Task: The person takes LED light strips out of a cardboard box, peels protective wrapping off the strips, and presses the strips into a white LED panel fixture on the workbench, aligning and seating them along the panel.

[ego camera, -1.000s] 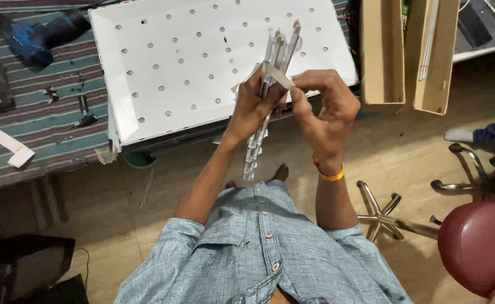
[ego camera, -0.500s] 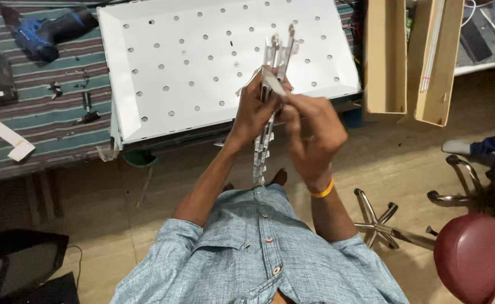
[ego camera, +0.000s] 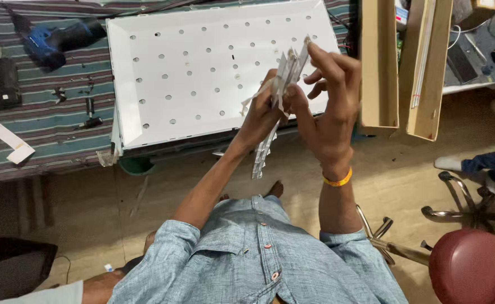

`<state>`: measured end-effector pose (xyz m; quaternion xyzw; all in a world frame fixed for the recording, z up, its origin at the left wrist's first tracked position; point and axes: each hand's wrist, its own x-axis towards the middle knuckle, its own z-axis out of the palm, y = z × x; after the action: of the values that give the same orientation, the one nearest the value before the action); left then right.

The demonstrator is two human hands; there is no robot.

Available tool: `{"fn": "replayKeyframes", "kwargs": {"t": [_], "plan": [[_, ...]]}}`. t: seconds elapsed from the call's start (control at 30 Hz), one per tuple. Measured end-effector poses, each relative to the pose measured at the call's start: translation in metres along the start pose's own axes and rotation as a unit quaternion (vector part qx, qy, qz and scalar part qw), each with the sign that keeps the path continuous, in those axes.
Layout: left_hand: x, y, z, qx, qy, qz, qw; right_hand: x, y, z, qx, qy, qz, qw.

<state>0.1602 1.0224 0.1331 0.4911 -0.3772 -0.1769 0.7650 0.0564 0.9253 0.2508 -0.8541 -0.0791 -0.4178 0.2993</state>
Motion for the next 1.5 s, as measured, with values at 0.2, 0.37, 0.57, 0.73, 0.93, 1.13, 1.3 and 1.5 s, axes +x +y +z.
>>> {"fn": "replayKeyframes", "kwargs": {"t": [0.2,0.37,0.57,0.73,0.93,1.13,1.3,1.5], "plan": [[-0.009,0.002,0.006,-0.028,0.017,-0.044,0.999,0.026,-0.006,-0.022,-0.055,-0.091,-0.034,0.994],[-0.007,0.009,0.006,-0.017,0.006,-0.034,0.999,0.040,-0.012,-0.029,-0.024,-0.148,0.004,0.989],[-0.008,0.016,0.012,-0.016,0.010,-0.028,0.999,0.037,-0.002,-0.026,0.126,-0.113,0.130,0.977],[-0.004,0.005,0.026,0.007,0.011,-0.046,0.999,0.022,0.028,-0.038,0.307,-0.128,0.183,0.925],[0.027,-0.024,0.078,-0.023,0.002,-0.049,0.999,0.015,0.087,-0.079,0.364,-0.144,0.232,0.890],[0.065,-0.039,0.144,-0.055,0.034,-0.089,0.994,0.026,0.144,-0.136,0.371,-0.171,0.227,0.884],[0.096,-0.060,0.187,-0.041,0.068,-0.076,0.994,0.026,0.184,-0.174,0.358,-0.150,0.246,0.888],[0.109,-0.114,0.224,0.005,0.078,-0.049,0.996,0.005,0.227,-0.207,0.415,-0.119,0.253,0.866]]}}
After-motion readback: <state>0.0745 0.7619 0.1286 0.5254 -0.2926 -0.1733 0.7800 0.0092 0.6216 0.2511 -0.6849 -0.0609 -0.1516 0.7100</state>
